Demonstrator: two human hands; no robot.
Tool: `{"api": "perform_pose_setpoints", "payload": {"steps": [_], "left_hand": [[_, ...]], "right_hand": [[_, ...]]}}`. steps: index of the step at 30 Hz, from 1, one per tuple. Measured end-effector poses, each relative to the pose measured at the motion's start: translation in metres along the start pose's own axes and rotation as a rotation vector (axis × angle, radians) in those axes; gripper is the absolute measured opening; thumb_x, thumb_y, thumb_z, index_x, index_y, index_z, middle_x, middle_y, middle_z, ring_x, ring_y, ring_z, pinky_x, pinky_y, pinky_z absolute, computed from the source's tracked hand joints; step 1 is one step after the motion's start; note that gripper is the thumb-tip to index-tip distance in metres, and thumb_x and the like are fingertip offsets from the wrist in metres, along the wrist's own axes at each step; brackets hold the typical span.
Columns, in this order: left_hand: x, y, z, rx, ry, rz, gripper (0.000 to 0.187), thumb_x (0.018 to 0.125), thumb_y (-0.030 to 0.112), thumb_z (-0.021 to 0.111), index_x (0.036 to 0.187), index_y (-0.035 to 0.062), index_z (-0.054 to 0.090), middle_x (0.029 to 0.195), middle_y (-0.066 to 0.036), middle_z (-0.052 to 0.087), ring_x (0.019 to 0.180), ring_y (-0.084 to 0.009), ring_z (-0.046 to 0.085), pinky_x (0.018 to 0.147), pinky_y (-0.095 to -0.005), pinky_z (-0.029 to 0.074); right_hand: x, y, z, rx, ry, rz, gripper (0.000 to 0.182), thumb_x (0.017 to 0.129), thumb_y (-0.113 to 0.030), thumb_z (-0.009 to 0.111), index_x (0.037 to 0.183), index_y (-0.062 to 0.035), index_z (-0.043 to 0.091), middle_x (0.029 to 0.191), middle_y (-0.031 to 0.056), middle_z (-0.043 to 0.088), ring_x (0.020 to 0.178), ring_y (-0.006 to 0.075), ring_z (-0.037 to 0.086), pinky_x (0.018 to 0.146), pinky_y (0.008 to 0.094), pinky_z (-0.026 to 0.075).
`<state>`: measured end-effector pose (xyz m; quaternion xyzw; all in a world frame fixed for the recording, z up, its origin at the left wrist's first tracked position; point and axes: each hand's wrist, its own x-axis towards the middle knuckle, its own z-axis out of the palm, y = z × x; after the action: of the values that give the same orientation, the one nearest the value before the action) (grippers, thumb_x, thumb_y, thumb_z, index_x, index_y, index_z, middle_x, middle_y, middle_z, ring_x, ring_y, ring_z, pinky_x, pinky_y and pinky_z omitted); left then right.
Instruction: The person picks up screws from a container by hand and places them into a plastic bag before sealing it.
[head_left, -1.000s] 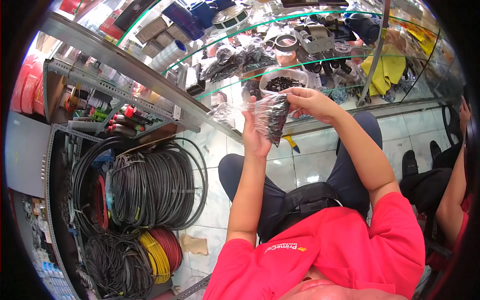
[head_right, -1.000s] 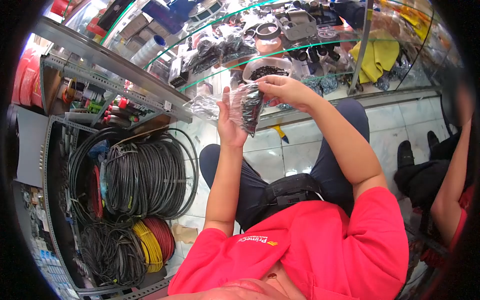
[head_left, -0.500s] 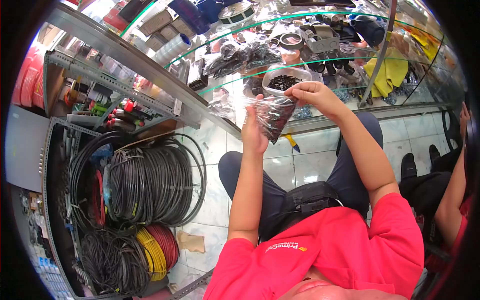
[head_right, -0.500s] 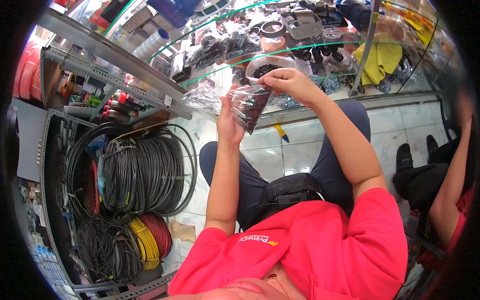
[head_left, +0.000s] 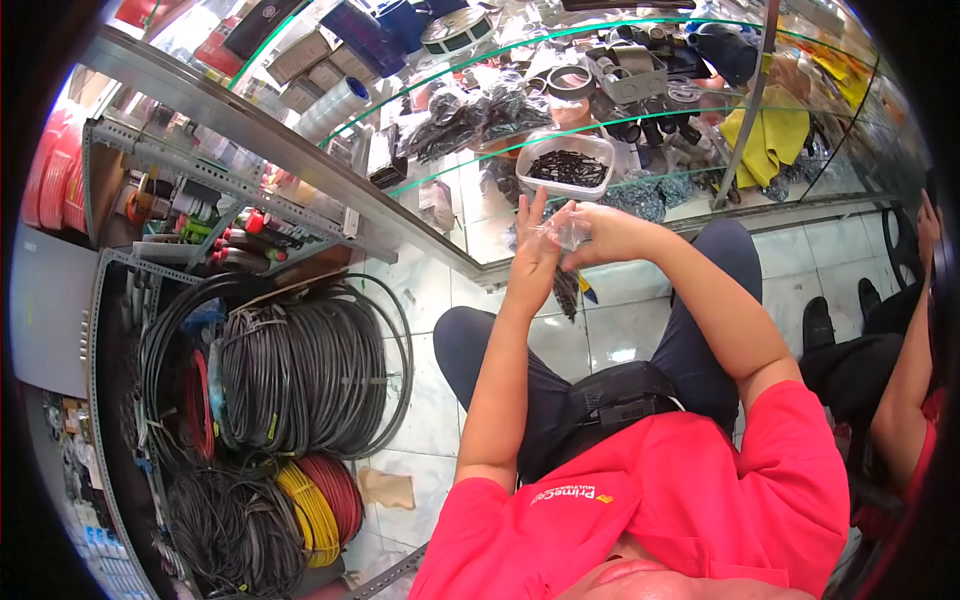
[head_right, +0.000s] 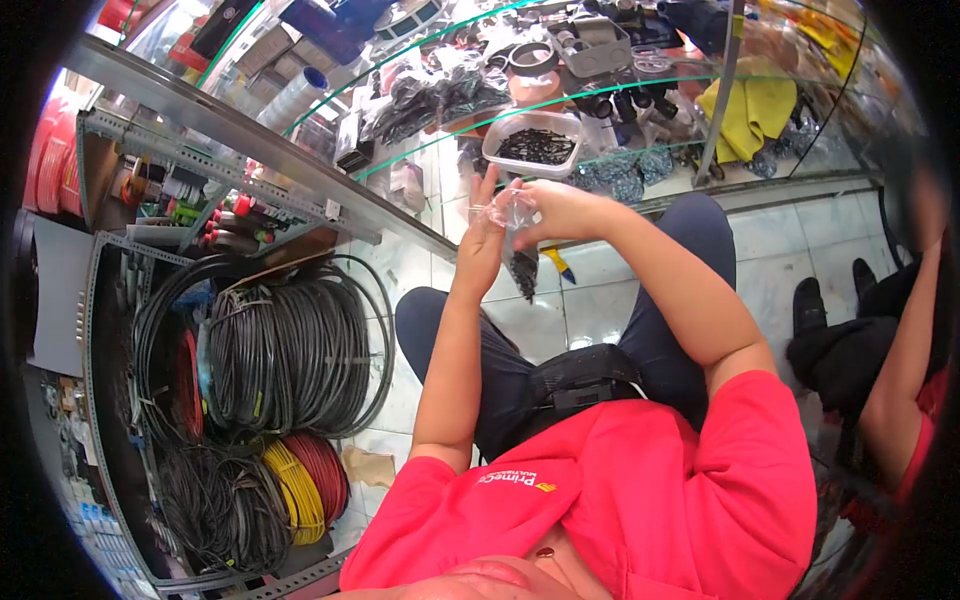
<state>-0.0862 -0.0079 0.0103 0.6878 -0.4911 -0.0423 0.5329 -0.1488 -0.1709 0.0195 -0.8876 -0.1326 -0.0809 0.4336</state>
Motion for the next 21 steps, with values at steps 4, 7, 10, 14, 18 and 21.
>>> {"api": "perform_pose_setpoints", "payload": {"steps": [4,7,10,14,18,21], "left_hand": [[0.001,0.002,-0.001,-0.092,-0.043,-0.059,0.044,0.094,0.039,0.031,0.122,0.0111,0.052,0.142,-0.009,0.026,0.134,-0.0283,0.010,0.105,-0.0384,0.014],[0.001,-0.003,-0.004,-0.222,-0.046,-0.177,0.050,0.094,0.043,0.029,0.126,0.0089,0.046,0.141,-0.007,0.028,0.133,-0.0218,0.014,0.101,-0.0349,0.027],[-0.001,-0.015,-0.012,-0.301,0.060,-0.290,0.057,0.092,0.050,0.026,0.127,0.0084,0.044,0.138,-0.009,0.033,0.130,-0.0227,0.023,0.101,-0.0395,0.025],[-0.004,-0.020,0.003,-0.497,0.433,-0.540,0.066,0.089,0.058,0.024,0.128,0.0076,0.039,0.128,-0.012,0.043,0.125,-0.0262,0.031,0.101,-0.0514,0.017],[-0.009,-0.027,0.027,-1.072,0.439,-1.124,0.068,0.087,0.060,0.022,0.128,0.0075,0.034,0.118,-0.012,0.049,0.116,-0.0288,0.040,0.098,-0.0519,0.027],[-0.013,-0.023,0.038,-1.352,0.163,-1.045,0.068,0.087,0.061,0.021,0.126,0.0074,0.037,0.117,-0.012,0.049,0.109,-0.0298,0.047,0.092,-0.0491,0.037]], "right_hand": [[0.002,-0.007,0.008,-0.024,-0.074,0.108,0.032,0.072,-0.027,0.066,0.093,-0.0038,0.060,0.080,0.0163,0.061,0.080,0.0284,0.059,0.073,0.0364,0.044],[0.000,-0.017,-0.002,0.064,-0.033,0.123,0.023,0.078,-0.024,0.061,0.093,-0.0054,0.062,0.080,0.0152,0.062,0.076,0.0265,0.059,0.073,0.0351,0.044],[0.003,-0.013,-0.007,0.214,0.043,0.042,0.021,0.083,-0.022,0.057,0.093,-0.0054,0.063,0.084,0.0103,0.064,0.075,0.0209,0.058,0.072,0.0322,0.044],[0.003,-0.024,-0.012,0.277,0.156,0.143,0.026,0.088,-0.027,0.051,0.088,-0.0038,0.063,0.081,0.0036,0.061,0.071,0.0117,0.053,0.067,0.0261,0.042],[0.007,-0.027,-0.013,0.433,0.250,0.169,0.024,0.087,-0.025,0.052,0.091,-0.0043,0.064,0.084,0.0027,0.062,0.071,0.0087,0.051,0.063,0.0234,0.041],[0.005,-0.031,-0.017,0.539,0.285,0.184,0.023,0.086,-0.024,0.054,0.093,-0.0042,0.064,0.087,0.0011,0.062,0.073,0.0070,0.052,0.065,0.0238,0.043]]}}
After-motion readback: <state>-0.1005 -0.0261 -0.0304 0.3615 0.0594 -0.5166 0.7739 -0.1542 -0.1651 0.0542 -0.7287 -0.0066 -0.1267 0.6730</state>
